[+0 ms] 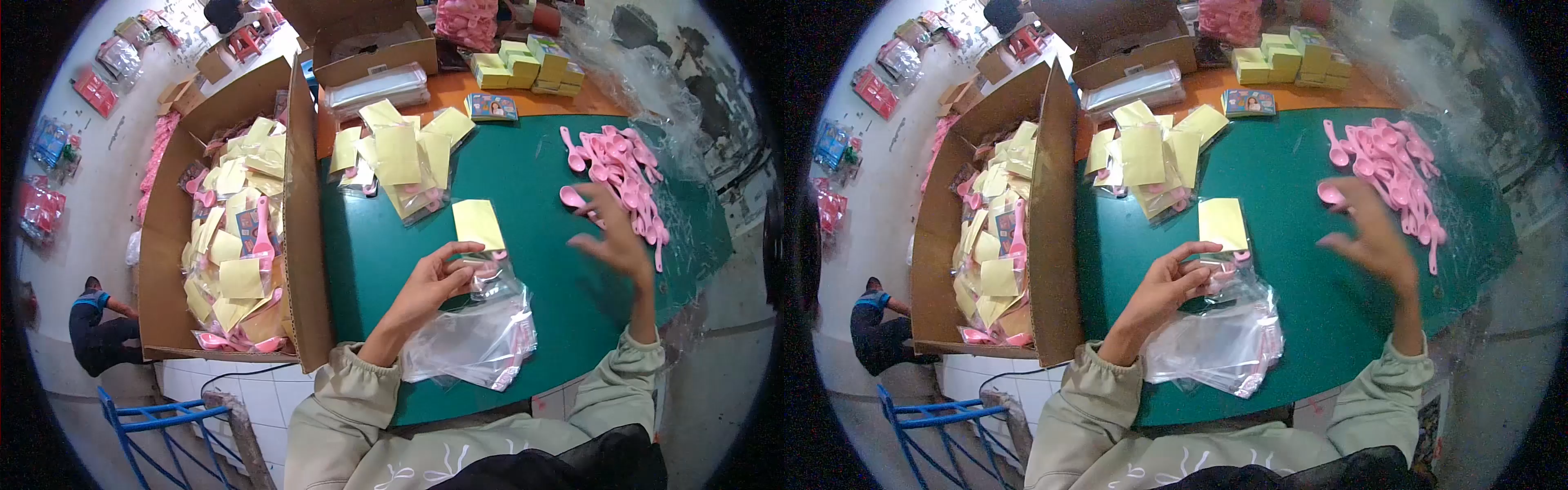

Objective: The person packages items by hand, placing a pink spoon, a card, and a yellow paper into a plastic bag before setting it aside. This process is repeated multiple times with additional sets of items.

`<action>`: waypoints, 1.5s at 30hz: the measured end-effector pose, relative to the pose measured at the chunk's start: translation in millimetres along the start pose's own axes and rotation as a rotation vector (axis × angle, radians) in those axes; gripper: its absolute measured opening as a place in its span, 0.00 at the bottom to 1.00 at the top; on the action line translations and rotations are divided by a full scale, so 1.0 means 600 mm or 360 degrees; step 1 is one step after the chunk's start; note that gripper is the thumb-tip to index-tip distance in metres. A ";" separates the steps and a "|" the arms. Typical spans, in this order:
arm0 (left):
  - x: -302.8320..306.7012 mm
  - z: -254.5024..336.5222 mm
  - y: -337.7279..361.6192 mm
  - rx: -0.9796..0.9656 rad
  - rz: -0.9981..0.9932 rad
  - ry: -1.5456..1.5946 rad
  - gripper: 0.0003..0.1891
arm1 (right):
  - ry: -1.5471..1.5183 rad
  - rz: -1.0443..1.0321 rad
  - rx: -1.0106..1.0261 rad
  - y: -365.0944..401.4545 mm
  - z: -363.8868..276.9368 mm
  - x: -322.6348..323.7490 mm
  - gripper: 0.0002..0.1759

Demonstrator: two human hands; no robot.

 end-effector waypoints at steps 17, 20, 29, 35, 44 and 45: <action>0.004 0.007 -0.005 -0.0143 0.0285 -0.1220 0.09 | -0.0497 0.0024 -0.0084 -0.022 -0.016 -0.173 0.08; 0.012 0.001 -0.011 -0.0210 0.0425 -0.1248 0.08 | -0.0788 0.0027 -0.0343 -0.019 -0.004 -0.181 0.07; 0.021 -0.001 -0.012 -0.0303 0.0679 -0.1331 0.08 | -0.1607 -0.0003 -0.0879 -0.011 0.025 -0.211 0.06; 0.027 -0.008 -0.018 -0.0066 0.0623 -0.1110 0.10 | -0.1599 0.0098 -0.0908 -0.008 0.033 -0.214 0.07; 0.021 -0.020 -0.023 -0.0177 0.0757 -0.0728 0.09 | -0.1587 0.0358 -0.0811 -0.014 0.019 -0.217 0.08; 0.023 -0.022 -0.024 -0.0179 0.0770 -0.0716 0.09 | -0.1579 0.0358 -0.0784 -0.015 0.017 -0.217 0.08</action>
Point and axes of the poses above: each hand's wrist, its own y-axis away from the middle knuckle, its own x-axis out of the back of the hand, z = x × y, the point moved 4 cm from there along -y, towards the middle knuckle, and after that the axes turned 10 degrees about -y, right-handed, at the moved point
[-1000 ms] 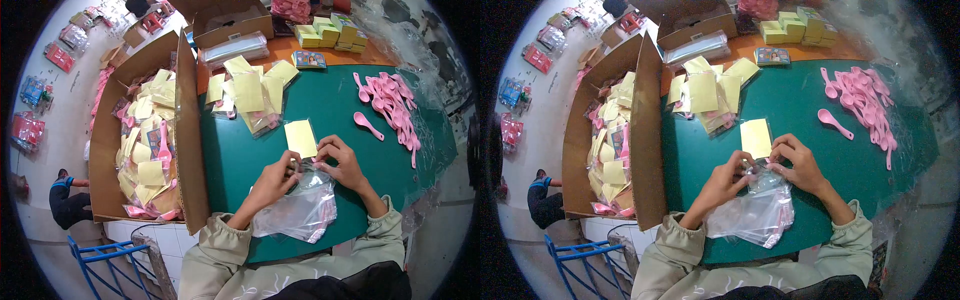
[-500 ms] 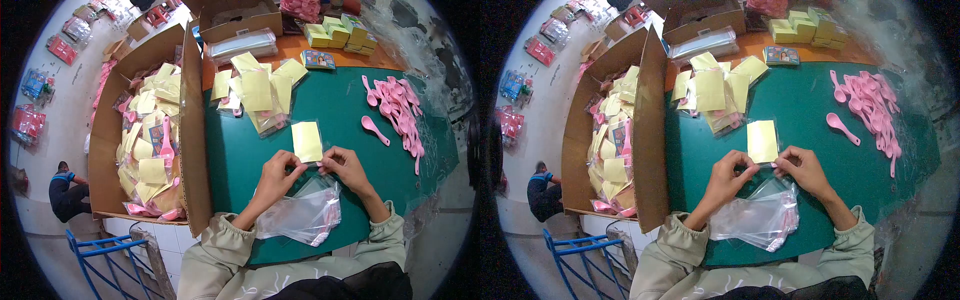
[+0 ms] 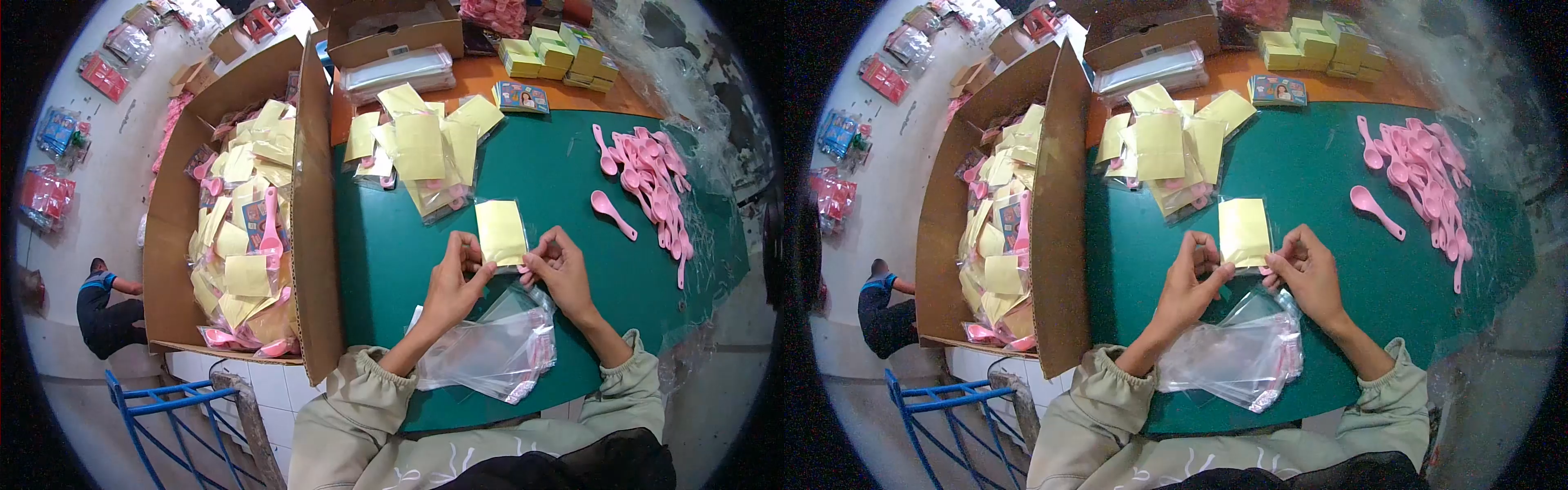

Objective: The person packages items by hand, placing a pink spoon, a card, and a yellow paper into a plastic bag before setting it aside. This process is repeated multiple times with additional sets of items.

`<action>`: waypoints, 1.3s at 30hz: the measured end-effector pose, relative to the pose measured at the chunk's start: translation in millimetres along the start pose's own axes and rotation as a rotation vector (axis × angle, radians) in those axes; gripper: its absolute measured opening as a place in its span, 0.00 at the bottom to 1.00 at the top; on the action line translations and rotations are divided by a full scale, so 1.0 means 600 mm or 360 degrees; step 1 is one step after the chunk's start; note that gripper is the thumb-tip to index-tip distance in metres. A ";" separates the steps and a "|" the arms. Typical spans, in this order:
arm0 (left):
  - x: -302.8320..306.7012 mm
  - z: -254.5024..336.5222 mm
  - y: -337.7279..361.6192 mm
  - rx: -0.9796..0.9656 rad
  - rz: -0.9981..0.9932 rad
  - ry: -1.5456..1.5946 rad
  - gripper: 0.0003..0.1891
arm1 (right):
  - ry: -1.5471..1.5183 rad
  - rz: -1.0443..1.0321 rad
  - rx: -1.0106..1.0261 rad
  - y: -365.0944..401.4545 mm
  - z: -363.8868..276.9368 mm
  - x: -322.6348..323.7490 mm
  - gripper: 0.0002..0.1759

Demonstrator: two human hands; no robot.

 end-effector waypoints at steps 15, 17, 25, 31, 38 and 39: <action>0.001 0.010 0.007 -0.0191 0.0039 -0.0214 0.23 | 0.0194 -0.0007 0.0063 -0.001 -0.006 0.000 0.23; 0.011 0.030 0.011 -0.0299 0.0136 -0.0136 0.23 | 0.0195 0.0029 0.0317 -0.015 -0.026 -0.001 0.23; 0.025 0.028 0.019 -0.0533 0.0084 -0.0667 0.19 | 0.1426 -0.0387 0.0945 -0.157 -0.029 -0.108 0.36; 0.020 0.027 0.022 -0.0780 -0.0137 -0.0969 0.25 | 0.2109 -0.0118 0.0795 -0.258 -0.014 -0.185 0.35; 0.009 0.053 0.054 -0.0849 -0.0481 -0.1320 0.27 | 0.1589 -0.0457 0.1277 -0.255 -0.100 -0.135 0.34; 0.008 0.056 0.057 -0.0804 -0.0551 -0.1334 0.26 | 0.1709 -0.0479 0.1154 -0.229 -0.112 -0.101 0.32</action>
Point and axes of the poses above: each hand's wrist, its own y-axis away from the middle knuckle, its own x-axis out of the back of the hand, z = x × y, the point moved 4 cm from there along -y, towards the middle knuckle, and after that the axes turned 10 degrees about -y, right-handed, at the moved point
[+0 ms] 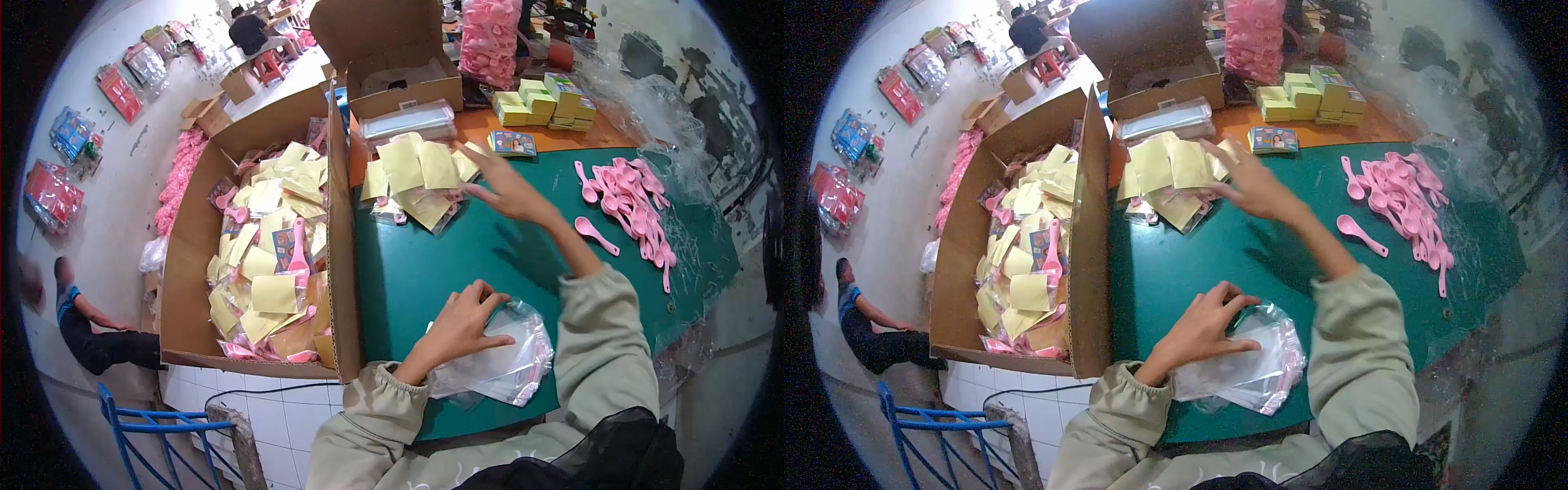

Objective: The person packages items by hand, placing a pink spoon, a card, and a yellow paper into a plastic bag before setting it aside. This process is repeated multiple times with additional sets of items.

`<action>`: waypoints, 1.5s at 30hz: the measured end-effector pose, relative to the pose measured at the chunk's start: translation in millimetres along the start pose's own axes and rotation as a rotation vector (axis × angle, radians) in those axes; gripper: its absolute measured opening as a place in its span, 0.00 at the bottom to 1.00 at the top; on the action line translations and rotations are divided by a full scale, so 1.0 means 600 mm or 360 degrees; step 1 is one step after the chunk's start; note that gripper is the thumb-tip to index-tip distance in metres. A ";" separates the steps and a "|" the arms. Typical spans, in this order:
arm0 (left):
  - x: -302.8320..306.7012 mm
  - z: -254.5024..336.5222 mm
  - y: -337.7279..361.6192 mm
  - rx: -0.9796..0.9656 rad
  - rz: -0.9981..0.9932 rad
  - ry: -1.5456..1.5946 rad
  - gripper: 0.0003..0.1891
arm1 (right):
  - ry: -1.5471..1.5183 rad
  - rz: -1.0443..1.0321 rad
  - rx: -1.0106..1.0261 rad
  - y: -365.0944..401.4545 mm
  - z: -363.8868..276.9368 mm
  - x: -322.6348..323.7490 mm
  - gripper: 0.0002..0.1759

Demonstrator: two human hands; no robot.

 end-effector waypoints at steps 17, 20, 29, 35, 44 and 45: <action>-0.013 -0.046 -0.008 0.0128 -0.0037 0.0879 0.12 | -0.0392 0.0064 -0.0726 0.245 0.007 0.082 0.07; -0.002 -0.047 -0.009 0.0338 -0.0027 0.1051 0.09 | -0.0613 -0.0016 -0.0609 0.241 -0.025 0.067 0.15; -0.024 -0.077 -0.015 0.0470 0.0142 0.1119 0.08 | -0.0766 -0.0545 -0.0541 0.255 -0.059 0.067 0.23; -0.014 -0.090 -0.014 0.0540 0.0285 0.1647 0.11 | -0.0542 -0.0475 -0.0421 0.265 -0.040 0.076 0.20; -0.024 -0.080 -0.020 0.0648 0.0156 0.1761 0.15 | -0.1422 0.0654 -0.0596 0.251 -0.042 0.055 0.17; -0.028 -0.079 -0.021 0.0662 0.0142 0.1771 0.15 | -0.1414 0.0660 -0.0592 0.251 -0.048 0.053 0.17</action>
Point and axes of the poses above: each hand's wrist, its own y-axis away from the middle knuckle, its own x-axis out of the back of the hand, z = x × y, the point moved 4 cm from there along -y, towards the middle knuckle, and after that the axes turned 10 degrees about -y, right-handed, at the moved point
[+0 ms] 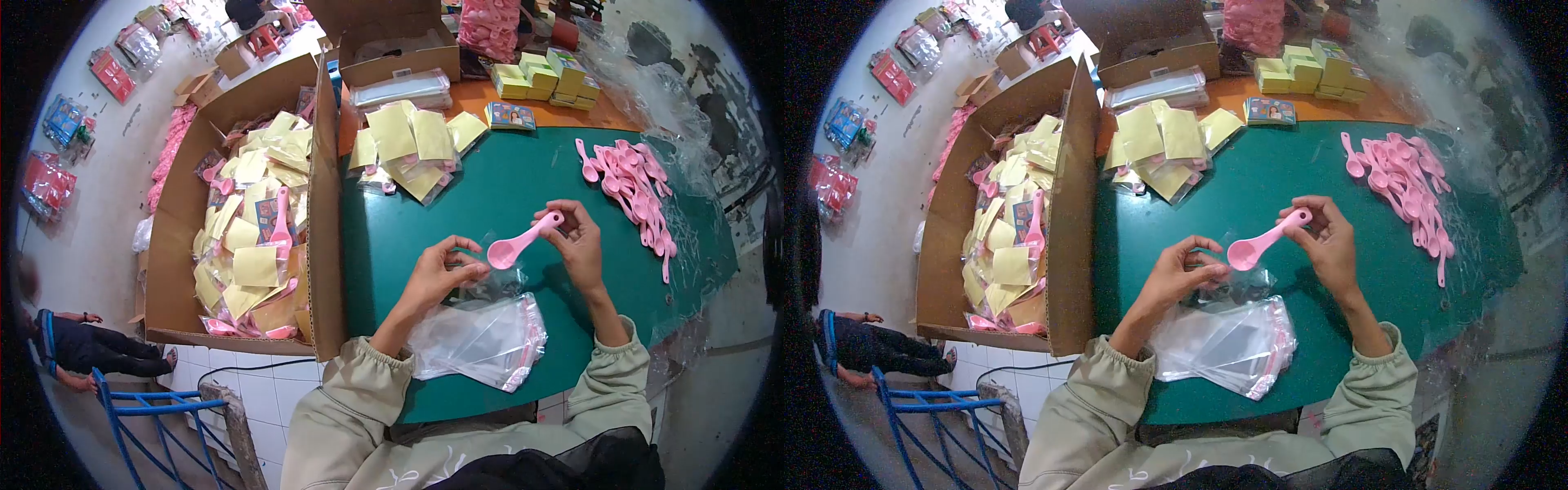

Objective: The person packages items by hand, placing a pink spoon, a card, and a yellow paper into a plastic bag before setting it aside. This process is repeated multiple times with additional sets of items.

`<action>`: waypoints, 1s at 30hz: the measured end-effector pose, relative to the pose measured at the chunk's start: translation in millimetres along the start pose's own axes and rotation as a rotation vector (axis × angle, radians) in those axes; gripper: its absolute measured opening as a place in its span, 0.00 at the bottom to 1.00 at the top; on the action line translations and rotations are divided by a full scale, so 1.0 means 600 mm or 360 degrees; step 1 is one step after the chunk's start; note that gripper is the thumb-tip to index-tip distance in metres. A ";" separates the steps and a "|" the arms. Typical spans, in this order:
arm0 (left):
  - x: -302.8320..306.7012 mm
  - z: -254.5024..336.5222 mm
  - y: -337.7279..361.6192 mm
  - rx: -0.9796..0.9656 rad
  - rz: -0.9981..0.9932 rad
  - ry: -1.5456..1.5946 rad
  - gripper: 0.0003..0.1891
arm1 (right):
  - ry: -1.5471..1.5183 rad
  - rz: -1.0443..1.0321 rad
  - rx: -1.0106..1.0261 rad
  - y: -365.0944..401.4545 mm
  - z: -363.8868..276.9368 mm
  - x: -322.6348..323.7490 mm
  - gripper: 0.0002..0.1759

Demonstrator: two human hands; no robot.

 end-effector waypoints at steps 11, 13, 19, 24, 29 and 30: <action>-0.006 -0.012 -0.005 0.0034 -0.0007 -0.0017 0.17 | 0.0087 -0.0006 0.0003 0.011 -0.010 -0.026 0.18; -0.008 -0.010 -0.003 0.0040 -0.0042 -0.0153 0.17 | 0.0043 -0.0014 -0.0022 0.013 -0.008 -0.028 0.17; -0.009 -0.009 -0.003 0.0012 -0.0046 -0.0107 0.16 | -0.0046 0.0132 0.0198 0.017 -0.020 -0.021 0.17; -0.006 -0.002 -0.003 0.0037 -0.0032 -0.0114 0.17 | 0.0046 0.0018 0.0118 0.018 -0.018 -0.028 0.17; -0.016 -0.006 -0.003 0.0085 -0.0099 -0.0032 0.16 | 0.0008 -0.0074 0.0030 0.022 -0.013 -0.037 0.18; -0.017 -0.004 -0.003 0.0034 -0.0107 -0.0033 0.15 | 0.0030 -0.0124 -0.0010 0.023 -0.011 -0.042 0.18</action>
Point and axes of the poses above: each hand's wrist, its own y-axis away from the middle knuckle, its own x-axis out of the back of the hand, z = x × y, the point moved 4 cm from there along -y, towards the middle knuckle, and after that the axes turned 10 degrees about -y, right-handed, at the moved point
